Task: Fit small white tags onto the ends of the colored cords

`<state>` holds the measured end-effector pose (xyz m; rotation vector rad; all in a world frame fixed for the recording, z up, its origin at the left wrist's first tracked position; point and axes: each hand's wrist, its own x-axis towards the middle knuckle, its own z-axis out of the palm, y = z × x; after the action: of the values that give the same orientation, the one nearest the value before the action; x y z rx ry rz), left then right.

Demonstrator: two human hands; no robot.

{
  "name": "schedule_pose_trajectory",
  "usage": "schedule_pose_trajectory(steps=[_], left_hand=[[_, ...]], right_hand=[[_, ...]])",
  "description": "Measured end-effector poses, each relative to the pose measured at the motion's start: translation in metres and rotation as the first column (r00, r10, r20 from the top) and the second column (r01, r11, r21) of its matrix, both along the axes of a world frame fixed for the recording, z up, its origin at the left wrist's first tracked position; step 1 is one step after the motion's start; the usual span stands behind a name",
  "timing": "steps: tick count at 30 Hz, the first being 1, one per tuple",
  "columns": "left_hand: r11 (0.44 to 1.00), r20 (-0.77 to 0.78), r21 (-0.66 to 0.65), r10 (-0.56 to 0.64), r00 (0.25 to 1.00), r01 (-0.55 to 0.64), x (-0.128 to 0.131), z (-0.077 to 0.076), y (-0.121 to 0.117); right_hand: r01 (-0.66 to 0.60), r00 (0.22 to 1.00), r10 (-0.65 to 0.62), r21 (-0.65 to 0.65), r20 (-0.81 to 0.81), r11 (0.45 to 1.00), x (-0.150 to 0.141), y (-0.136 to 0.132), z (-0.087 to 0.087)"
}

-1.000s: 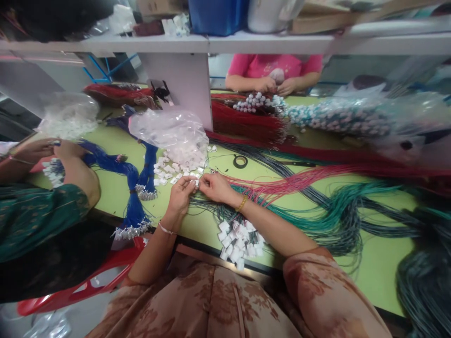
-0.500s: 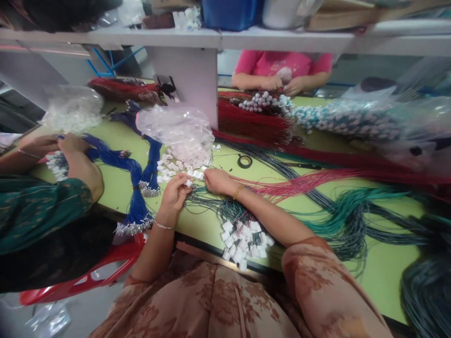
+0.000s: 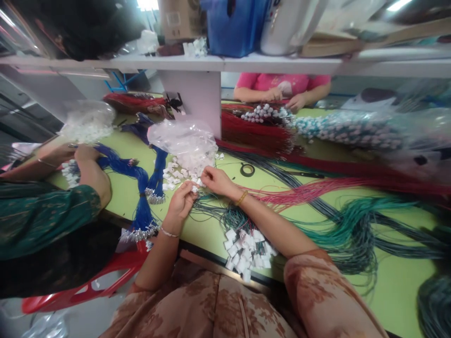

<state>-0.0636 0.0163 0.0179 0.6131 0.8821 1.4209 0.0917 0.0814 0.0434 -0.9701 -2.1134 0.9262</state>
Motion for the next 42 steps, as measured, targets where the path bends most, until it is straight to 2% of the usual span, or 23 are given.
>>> schedule_pose_trajectory(steps=[3,7,14,21,26,28,31,36,40,42], left_hand=[[1.000,0.049,0.017,-0.018,0.999,0.017,0.001,-0.003,0.001],[1.000,0.095,0.022,-0.007,0.995,0.005,0.004,-0.006,0.001],[0.998,0.047,0.049,-0.028,0.999,0.026,0.009,-0.002,-0.001],[0.998,-0.021,0.063,0.009,1.000,-0.008,0.018,-0.003,-0.003],[1.000,-0.055,-0.016,0.021,0.998,-0.022,0.029,-0.006,-0.003],[0.998,-0.041,-0.056,0.026,0.999,-0.028,0.030,-0.008,-0.002],[0.997,-0.033,-0.076,0.029,0.999,-0.031,0.032,-0.009,-0.002],[0.995,-0.099,-0.090,0.043,0.994,-0.052,0.036,-0.009,-0.005],[0.995,-0.178,-0.098,-0.045,0.983,0.028,0.033,-0.006,-0.008],[0.992,-0.242,-0.097,-0.105,0.964,0.084,0.031,-0.003,-0.008]], right_hand=[[-0.031,0.997,0.027,-0.053,-0.074,0.998,-0.005,-0.008,0.005],[-0.005,0.999,0.000,-0.097,-0.049,0.995,0.001,-0.017,0.000],[0.035,0.999,-0.036,-0.116,-0.009,0.993,0.014,-0.027,-0.005],[0.052,0.991,-0.055,0.027,0.124,0.998,0.015,-0.035,-0.001],[0.005,0.958,-0.090,0.300,0.273,0.954,0.018,-0.038,-0.002],[-0.028,0.948,-0.087,0.356,0.305,0.934,0.021,-0.038,-0.005],[-0.027,0.947,-0.076,0.312,0.313,0.950,0.022,-0.040,-0.009],[0.023,0.915,-0.130,0.273,0.382,0.962,0.020,-0.045,-0.009],[0.023,0.947,-0.072,0.158,0.313,0.987,0.040,-0.022,-0.002],[0.197,0.917,-0.228,0.125,0.327,0.972,0.055,-0.004,-0.002]])
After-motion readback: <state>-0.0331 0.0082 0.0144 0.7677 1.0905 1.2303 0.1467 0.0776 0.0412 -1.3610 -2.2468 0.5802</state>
